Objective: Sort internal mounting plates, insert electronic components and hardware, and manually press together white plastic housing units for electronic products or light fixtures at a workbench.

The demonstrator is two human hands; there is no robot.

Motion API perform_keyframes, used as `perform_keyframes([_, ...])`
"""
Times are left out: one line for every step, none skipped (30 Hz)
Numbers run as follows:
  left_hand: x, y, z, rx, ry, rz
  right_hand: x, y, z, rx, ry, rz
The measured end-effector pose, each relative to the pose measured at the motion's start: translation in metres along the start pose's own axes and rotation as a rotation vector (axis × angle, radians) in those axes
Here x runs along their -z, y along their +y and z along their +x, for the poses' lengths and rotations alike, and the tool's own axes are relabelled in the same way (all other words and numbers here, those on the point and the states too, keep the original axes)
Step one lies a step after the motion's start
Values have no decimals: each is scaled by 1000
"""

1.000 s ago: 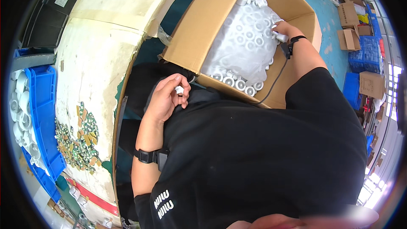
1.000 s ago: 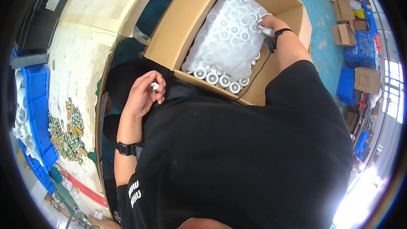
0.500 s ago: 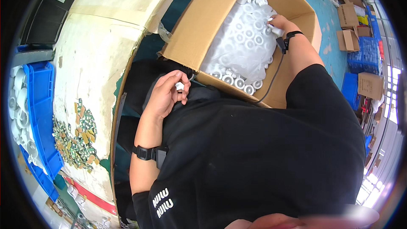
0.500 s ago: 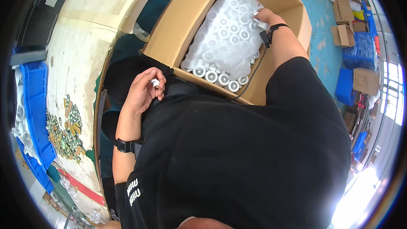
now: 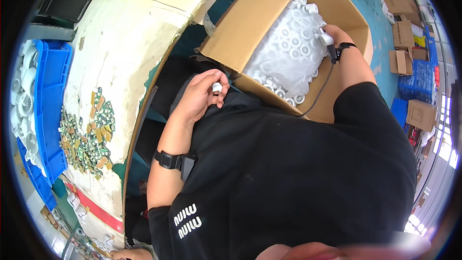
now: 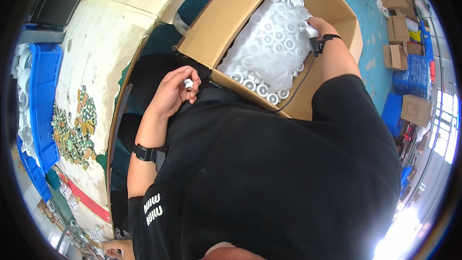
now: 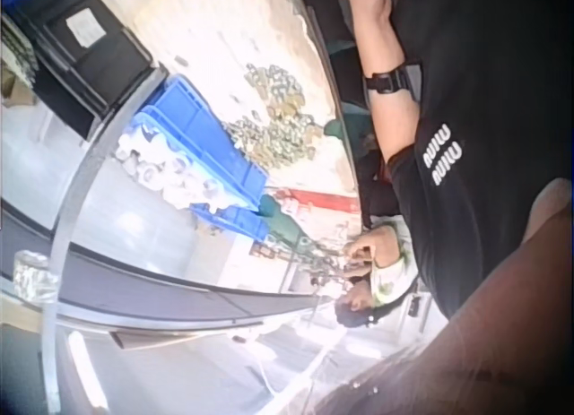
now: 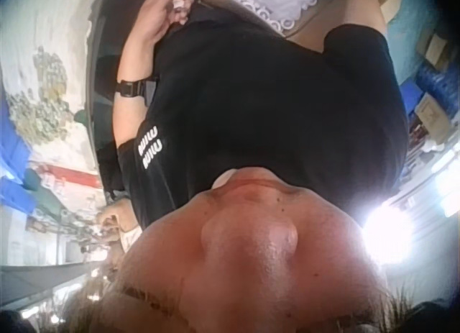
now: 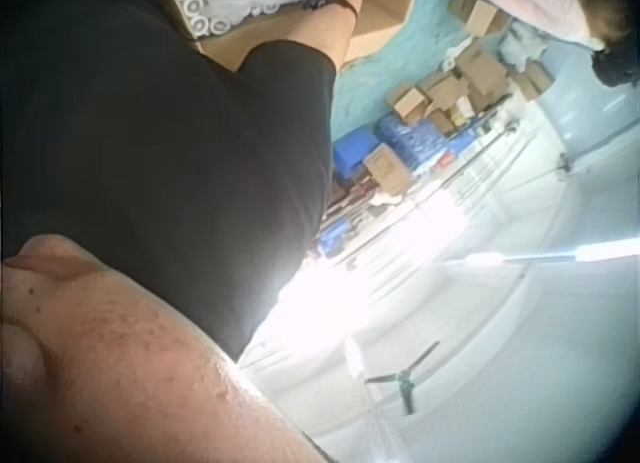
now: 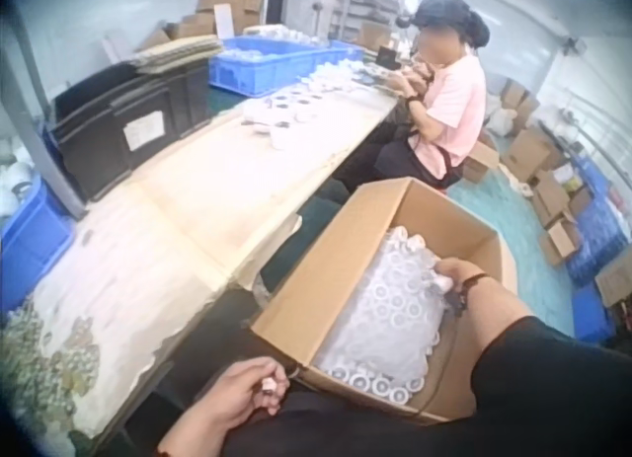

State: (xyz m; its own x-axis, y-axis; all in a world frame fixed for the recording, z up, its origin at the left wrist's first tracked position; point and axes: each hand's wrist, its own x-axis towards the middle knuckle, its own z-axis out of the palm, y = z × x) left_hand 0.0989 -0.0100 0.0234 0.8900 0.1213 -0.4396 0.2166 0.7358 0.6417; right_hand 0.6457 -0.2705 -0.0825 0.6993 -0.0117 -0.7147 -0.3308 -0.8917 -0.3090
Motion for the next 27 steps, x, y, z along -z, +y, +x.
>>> perform_keyframes([-2, 3, 1, -1, -15, 4, 12, 2, -8, 37, 32, 17])
perform_keyframes([-4, 6, -1, -4, -27, -26, 15, -8, -23, 42, 29, 16])
perform_keyframes([-4, 8, -7, -12, -21, -59, 10, -27, -50, 138, 117, -235])
perform_keyframes([-4, 10, -12, -20, -5, -58, 9, -45, -82, 236, 213, -480])
perform_keyframes([-5, 13, -5, -11, -83, -99, 24, -49, -108, 314, 191, -536])
perform_keyframes([-8, 17, -4, -3, -146, -141, 32, -54, -137, 401, 157, -594])
perform_keyframes([-12, 19, -2, 2, -142, -136, 30, -54, -180, 576, 11, -394])
perform_keyframes([-18, 22, 0, -10, -172, -166, 20, -55, -230, 747, -144, -187])
perform_keyframes([-22, 23, -1, -29, -192, -198, 7, -63, -276, 911, -325, -189])
perform_keyframes([-26, 25, 0, -35, -170, -195, -6, -71, -314, 1075, -507, -187])
perform_keyframes([-32, 26, 5, -19, -233, -269, -18, -76, -344, 1160, -666, -191])
perform_keyframes([-38, 27, 7, -3, -300, -344, -31, -78, -368, 1242, -821, -195])
perform_keyframes([-46, 29, 7, -7, -299, -337, -50, -78, -384, 1342, -880, -223])
perform_keyframes([-55, 33, 4, 11, -288, -379, -67, -81, -398, 1445, -939, -253])
perform_keyframes([-60, 35, 0, 21, -276, -424, -82, -85, -406, 1520, -975, -280])
perform_keyframes([-59, 32, -1, 15, -296, -418, -89, -87, -411, 1588, -987, -311])
perform_keyframes([-53, 26, -3, 19, -246, -441, -90, -87, -413, 1378, -1065, -309])
perform_keyframes([-46, 21, -9, 19, -192, -466, -90, -88, -410, 1387, -1053, -323])
perform_keyframes([-40, 18, -15, 44, -180, -467, -90, -89, -398, 1348, -1085, -222])
perform_keyframes([-34, 18, -23, 9, -174, -411, -90, -92, -386, 1307, -1118, -120])
perform_keyframes([-27, 19, -32, -28, -164, -355, -80, -98, -359, 1273, -1073, -98])
perform_keyframes([-25, 21, -42, -81, -124, -296, -71, -96, -320, 1083, -1004, 10])
perform_keyframes([-20, 25, -56, -151, -101, -167, -58, -101, -288, 1063, -853, -8])
perform_keyframes([-14, 34, -78, -185, -125, -4, -46, -107, -252, 1040, -537, -163])
perform_keyframes([-12, 42, -107, -257, -109, 198, -35, -110, -215, 956, -245, -237])
perform_keyframes([-7, 50, -130, -357, -145, 392, -13, -105, -164, 792, -82, -204])
perform_keyframes([-3, 54, -150, -410, -121, 441, 11, -99, -127, 681, 130, -326])
